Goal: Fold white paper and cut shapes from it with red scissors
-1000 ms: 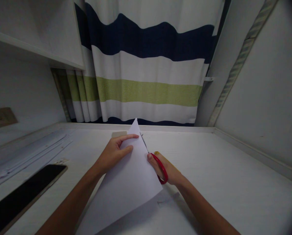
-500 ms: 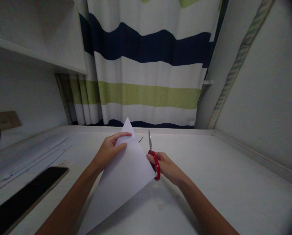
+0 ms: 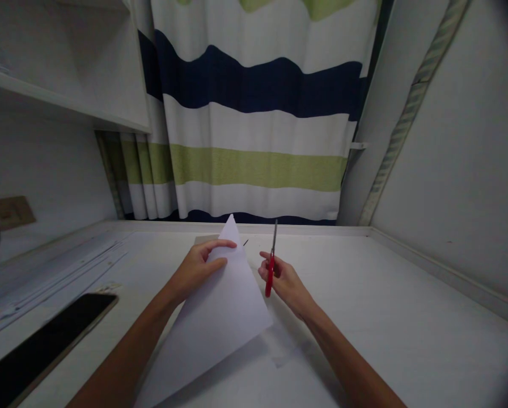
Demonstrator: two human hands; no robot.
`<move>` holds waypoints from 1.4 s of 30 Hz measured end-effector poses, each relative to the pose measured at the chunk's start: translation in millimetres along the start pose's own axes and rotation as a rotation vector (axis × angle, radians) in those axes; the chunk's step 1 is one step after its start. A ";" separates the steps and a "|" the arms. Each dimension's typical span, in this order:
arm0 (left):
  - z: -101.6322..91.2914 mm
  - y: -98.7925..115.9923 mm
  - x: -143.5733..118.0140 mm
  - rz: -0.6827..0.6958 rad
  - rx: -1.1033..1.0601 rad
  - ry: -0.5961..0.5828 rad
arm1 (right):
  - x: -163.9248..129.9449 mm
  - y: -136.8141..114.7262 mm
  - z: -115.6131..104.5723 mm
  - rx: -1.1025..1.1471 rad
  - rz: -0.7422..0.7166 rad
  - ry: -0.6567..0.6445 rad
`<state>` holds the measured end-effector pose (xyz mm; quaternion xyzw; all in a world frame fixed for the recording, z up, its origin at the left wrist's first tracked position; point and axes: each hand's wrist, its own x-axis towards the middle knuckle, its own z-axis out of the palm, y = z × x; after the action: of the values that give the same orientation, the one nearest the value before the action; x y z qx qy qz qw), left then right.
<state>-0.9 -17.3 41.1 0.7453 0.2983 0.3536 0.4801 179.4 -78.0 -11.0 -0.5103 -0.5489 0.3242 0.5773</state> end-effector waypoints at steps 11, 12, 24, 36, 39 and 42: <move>26.1 -7.7 -2.2 -0.029 -0.395 -0.208 | -6.2 -8.9 7.0 0.308 0.059 -0.088; 27.6 -9.2 -2.1 -0.028 -0.392 -0.226 | -6.5 -8.6 8.0 0.305 0.061 -0.086; 40.8 -13.4 -6.3 0.157 -0.240 -0.448 | -5.0 -6.8 8.7 0.388 0.112 -0.003; 64.7 -8.6 -21.7 0.240 -0.080 -0.633 | 7.8 11.3 22.6 0.445 0.095 0.147; 67.2 -4.5 -25.6 0.268 -0.058 -0.648 | 7.7 6.5 24.4 0.353 0.074 0.162; 66.7 -2.0 -26.5 0.283 -0.022 -0.631 | 7.1 6.5 22.6 0.244 0.040 0.143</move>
<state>38.0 -71.0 13.6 0.8467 0.0249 0.1722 0.5029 160.2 -64.3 -17.7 -0.4689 -0.4526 0.3629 0.6660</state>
